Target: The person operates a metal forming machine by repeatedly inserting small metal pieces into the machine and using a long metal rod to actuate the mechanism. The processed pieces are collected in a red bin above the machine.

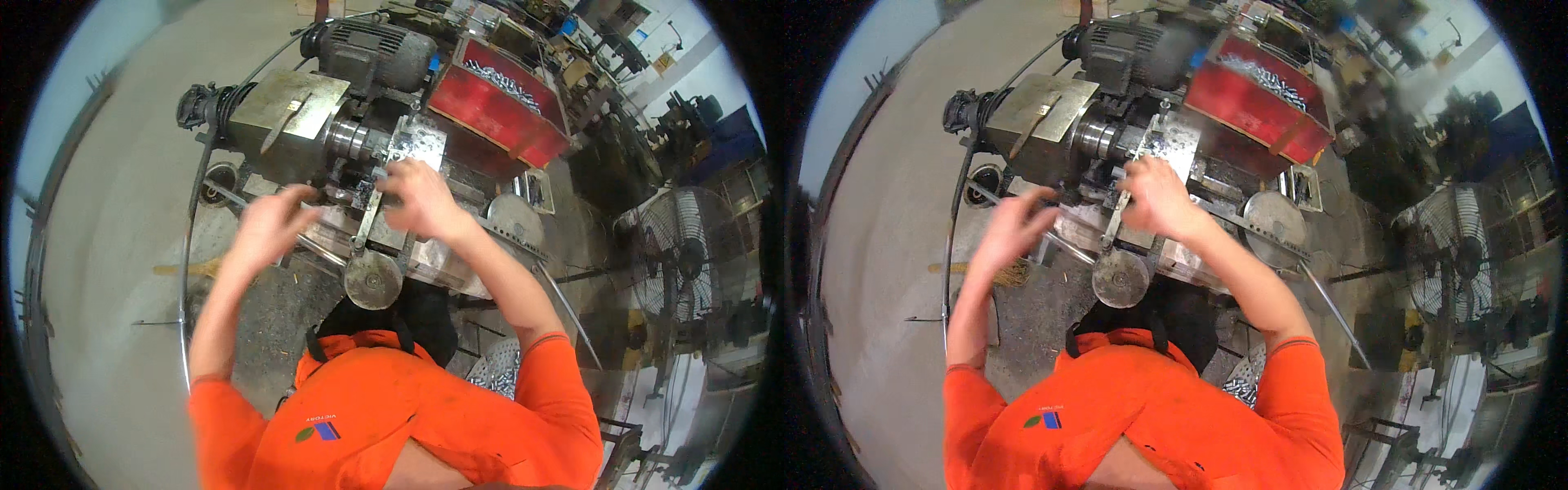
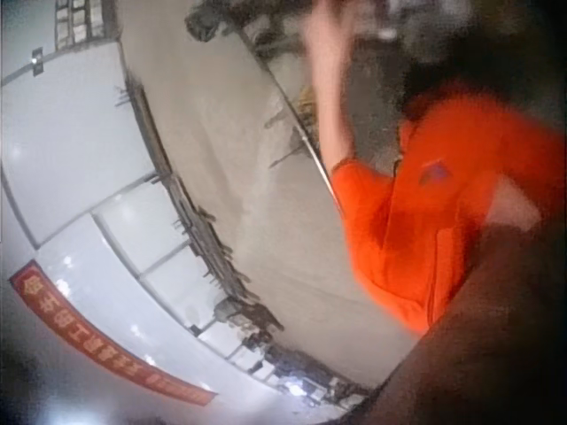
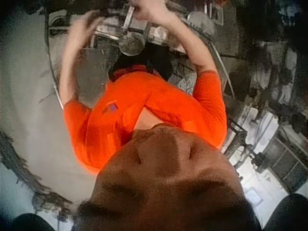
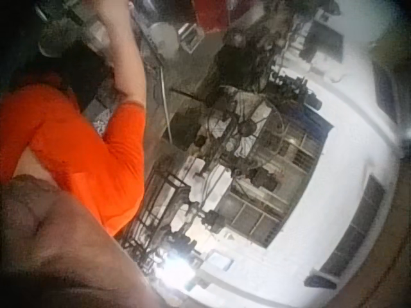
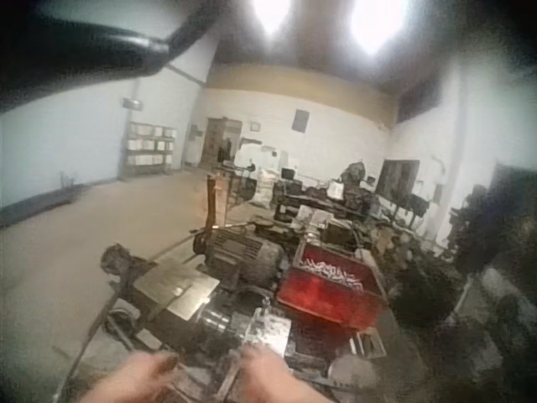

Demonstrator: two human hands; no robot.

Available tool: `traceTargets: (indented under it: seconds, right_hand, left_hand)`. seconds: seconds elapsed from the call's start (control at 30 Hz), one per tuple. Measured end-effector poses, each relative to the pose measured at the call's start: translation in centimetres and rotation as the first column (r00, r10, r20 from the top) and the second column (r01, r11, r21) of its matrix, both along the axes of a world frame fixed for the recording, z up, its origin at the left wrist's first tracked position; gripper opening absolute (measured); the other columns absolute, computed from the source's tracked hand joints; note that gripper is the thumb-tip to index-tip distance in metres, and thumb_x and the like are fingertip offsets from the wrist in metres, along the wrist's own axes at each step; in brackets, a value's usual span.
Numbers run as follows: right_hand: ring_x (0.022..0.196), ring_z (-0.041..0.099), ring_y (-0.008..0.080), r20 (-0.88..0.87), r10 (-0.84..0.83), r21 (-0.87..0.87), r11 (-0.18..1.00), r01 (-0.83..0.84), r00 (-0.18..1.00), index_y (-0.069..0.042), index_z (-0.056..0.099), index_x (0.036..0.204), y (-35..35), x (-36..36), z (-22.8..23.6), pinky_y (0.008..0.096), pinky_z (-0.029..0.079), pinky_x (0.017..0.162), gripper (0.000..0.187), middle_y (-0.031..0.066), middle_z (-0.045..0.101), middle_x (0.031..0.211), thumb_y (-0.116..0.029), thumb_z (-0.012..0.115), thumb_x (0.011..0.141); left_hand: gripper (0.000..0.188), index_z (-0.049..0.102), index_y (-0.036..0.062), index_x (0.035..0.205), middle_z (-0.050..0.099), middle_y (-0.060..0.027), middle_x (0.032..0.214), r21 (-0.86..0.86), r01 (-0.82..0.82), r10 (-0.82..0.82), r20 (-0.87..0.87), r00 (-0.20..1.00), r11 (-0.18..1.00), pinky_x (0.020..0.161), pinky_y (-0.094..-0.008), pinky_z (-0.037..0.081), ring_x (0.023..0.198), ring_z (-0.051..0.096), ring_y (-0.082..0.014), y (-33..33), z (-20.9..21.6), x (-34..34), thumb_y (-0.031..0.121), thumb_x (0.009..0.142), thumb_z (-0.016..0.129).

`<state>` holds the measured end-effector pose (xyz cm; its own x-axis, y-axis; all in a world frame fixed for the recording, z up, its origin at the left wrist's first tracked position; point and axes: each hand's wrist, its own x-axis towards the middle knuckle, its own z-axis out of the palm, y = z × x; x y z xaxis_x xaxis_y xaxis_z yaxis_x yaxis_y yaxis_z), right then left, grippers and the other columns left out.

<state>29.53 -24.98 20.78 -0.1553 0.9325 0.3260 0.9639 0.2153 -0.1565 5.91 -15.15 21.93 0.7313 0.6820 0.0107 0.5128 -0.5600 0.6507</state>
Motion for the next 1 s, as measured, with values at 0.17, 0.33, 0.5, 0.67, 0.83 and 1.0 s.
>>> traceTargets:
  seconds: [0.17,0.33,0.5,0.67,0.83,1.0]
  right_hand:
    - [0.089,0.055,0.0301,0.221,-0.179,-0.173,0.96,0.219,0.959,-0.008,0.071,0.076,8.9,2.6,-3.7,0.0391,0.045,0.078,0.028,0.0108,0.063,0.086,-0.021,0.063,0.053]
    - [0.091,0.057,0.0315,0.124,-0.259,-0.207,0.937,0.28,0.958,-0.013,0.073,0.08,10.9,3.2,-5.4,0.0383,0.048,0.079,0.028,0.0134,0.065,0.082,-0.021,0.063,0.055]
    - [0.091,0.057,0.032,0.101,-0.244,-0.213,0.942,0.26,0.965,-0.01,0.072,0.079,11.4,3.7,-5.9,0.0379,0.048,0.08,0.027,0.0166,0.063,0.084,-0.019,0.062,0.056]
    - [0.086,0.057,0.0352,0.006,-0.172,-0.222,0.96,0.169,0.985,-0.005,0.07,0.071,11.4,3.7,-5.1,0.0388,0.048,0.08,0.024,0.0202,0.064,0.08,-0.017,0.059,0.054]
    - [0.083,0.057,0.0356,-0.136,-0.115,-0.165,0.982,0.092,0.984,-0.007,0.071,0.074,11.8,3.8,-5.6,0.0383,0.048,0.079,0.027,0.0202,0.063,0.078,-0.017,0.057,0.054]
    - [0.084,0.057,0.0333,-0.108,-0.156,-0.214,0.968,0.131,0.982,-0.007,0.072,0.075,11.3,3.3,-4.4,0.0374,0.048,0.078,0.027,0.0173,0.065,0.08,-0.02,0.059,0.055]
  left_hand:
    - [0.023,0.06,0.0074,0.104,0.056,-0.0167,0.061,0.312,-0.463,0.462,0.084,0.883,0.83,0.056,-0.0403,0.043,0.059,0.057,-0.032,5.5,-3.1,-13.4,0.012,0.082,0.056]
    - [0.034,0.056,0.0035,0.112,0.061,-0.0172,0.069,0.385,-0.435,0.534,-0.199,0.822,0.814,0.06,-0.0377,0.046,0.062,0.06,-0.0275,3.2,-7.8,-23.5,0.014,0.08,0.06]
    - [0.039,0.055,-0.0008,0.103,0.06,-0.0187,0.072,0.187,-0.552,0.579,-0.158,0.8,0.813,0.064,-0.0415,0.047,0.071,0.06,-0.0362,0.2,-10.4,-23.0,0.024,0.075,0.068]
    - [0.033,0.054,-0.0009,0.094,0.06,-0.0233,0.077,0.201,-0.622,0.653,-0.195,0.732,0.757,0.068,-0.047,0.046,0.077,0.058,-0.042,2.1,-12.6,-21.9,0.022,0.075,0.067]
    - [0.026,0.056,0.0003,0.091,0.06,-0.0233,0.077,0.235,-0.615,0.658,-0.251,0.71,0.753,0.069,-0.0476,0.046,0.077,0.059,-0.0414,2.6,-13.5,-22.2,0.019,0.074,0.064]
    - [0.018,0.06,0.0046,0.083,0.062,-0.0192,0.075,0.488,-0.487,0.689,-0.508,0.517,0.724,0.064,-0.0447,0.048,0.073,0.062,-0.0344,6.4,-14.8,-27.2,0.018,0.071,0.059]
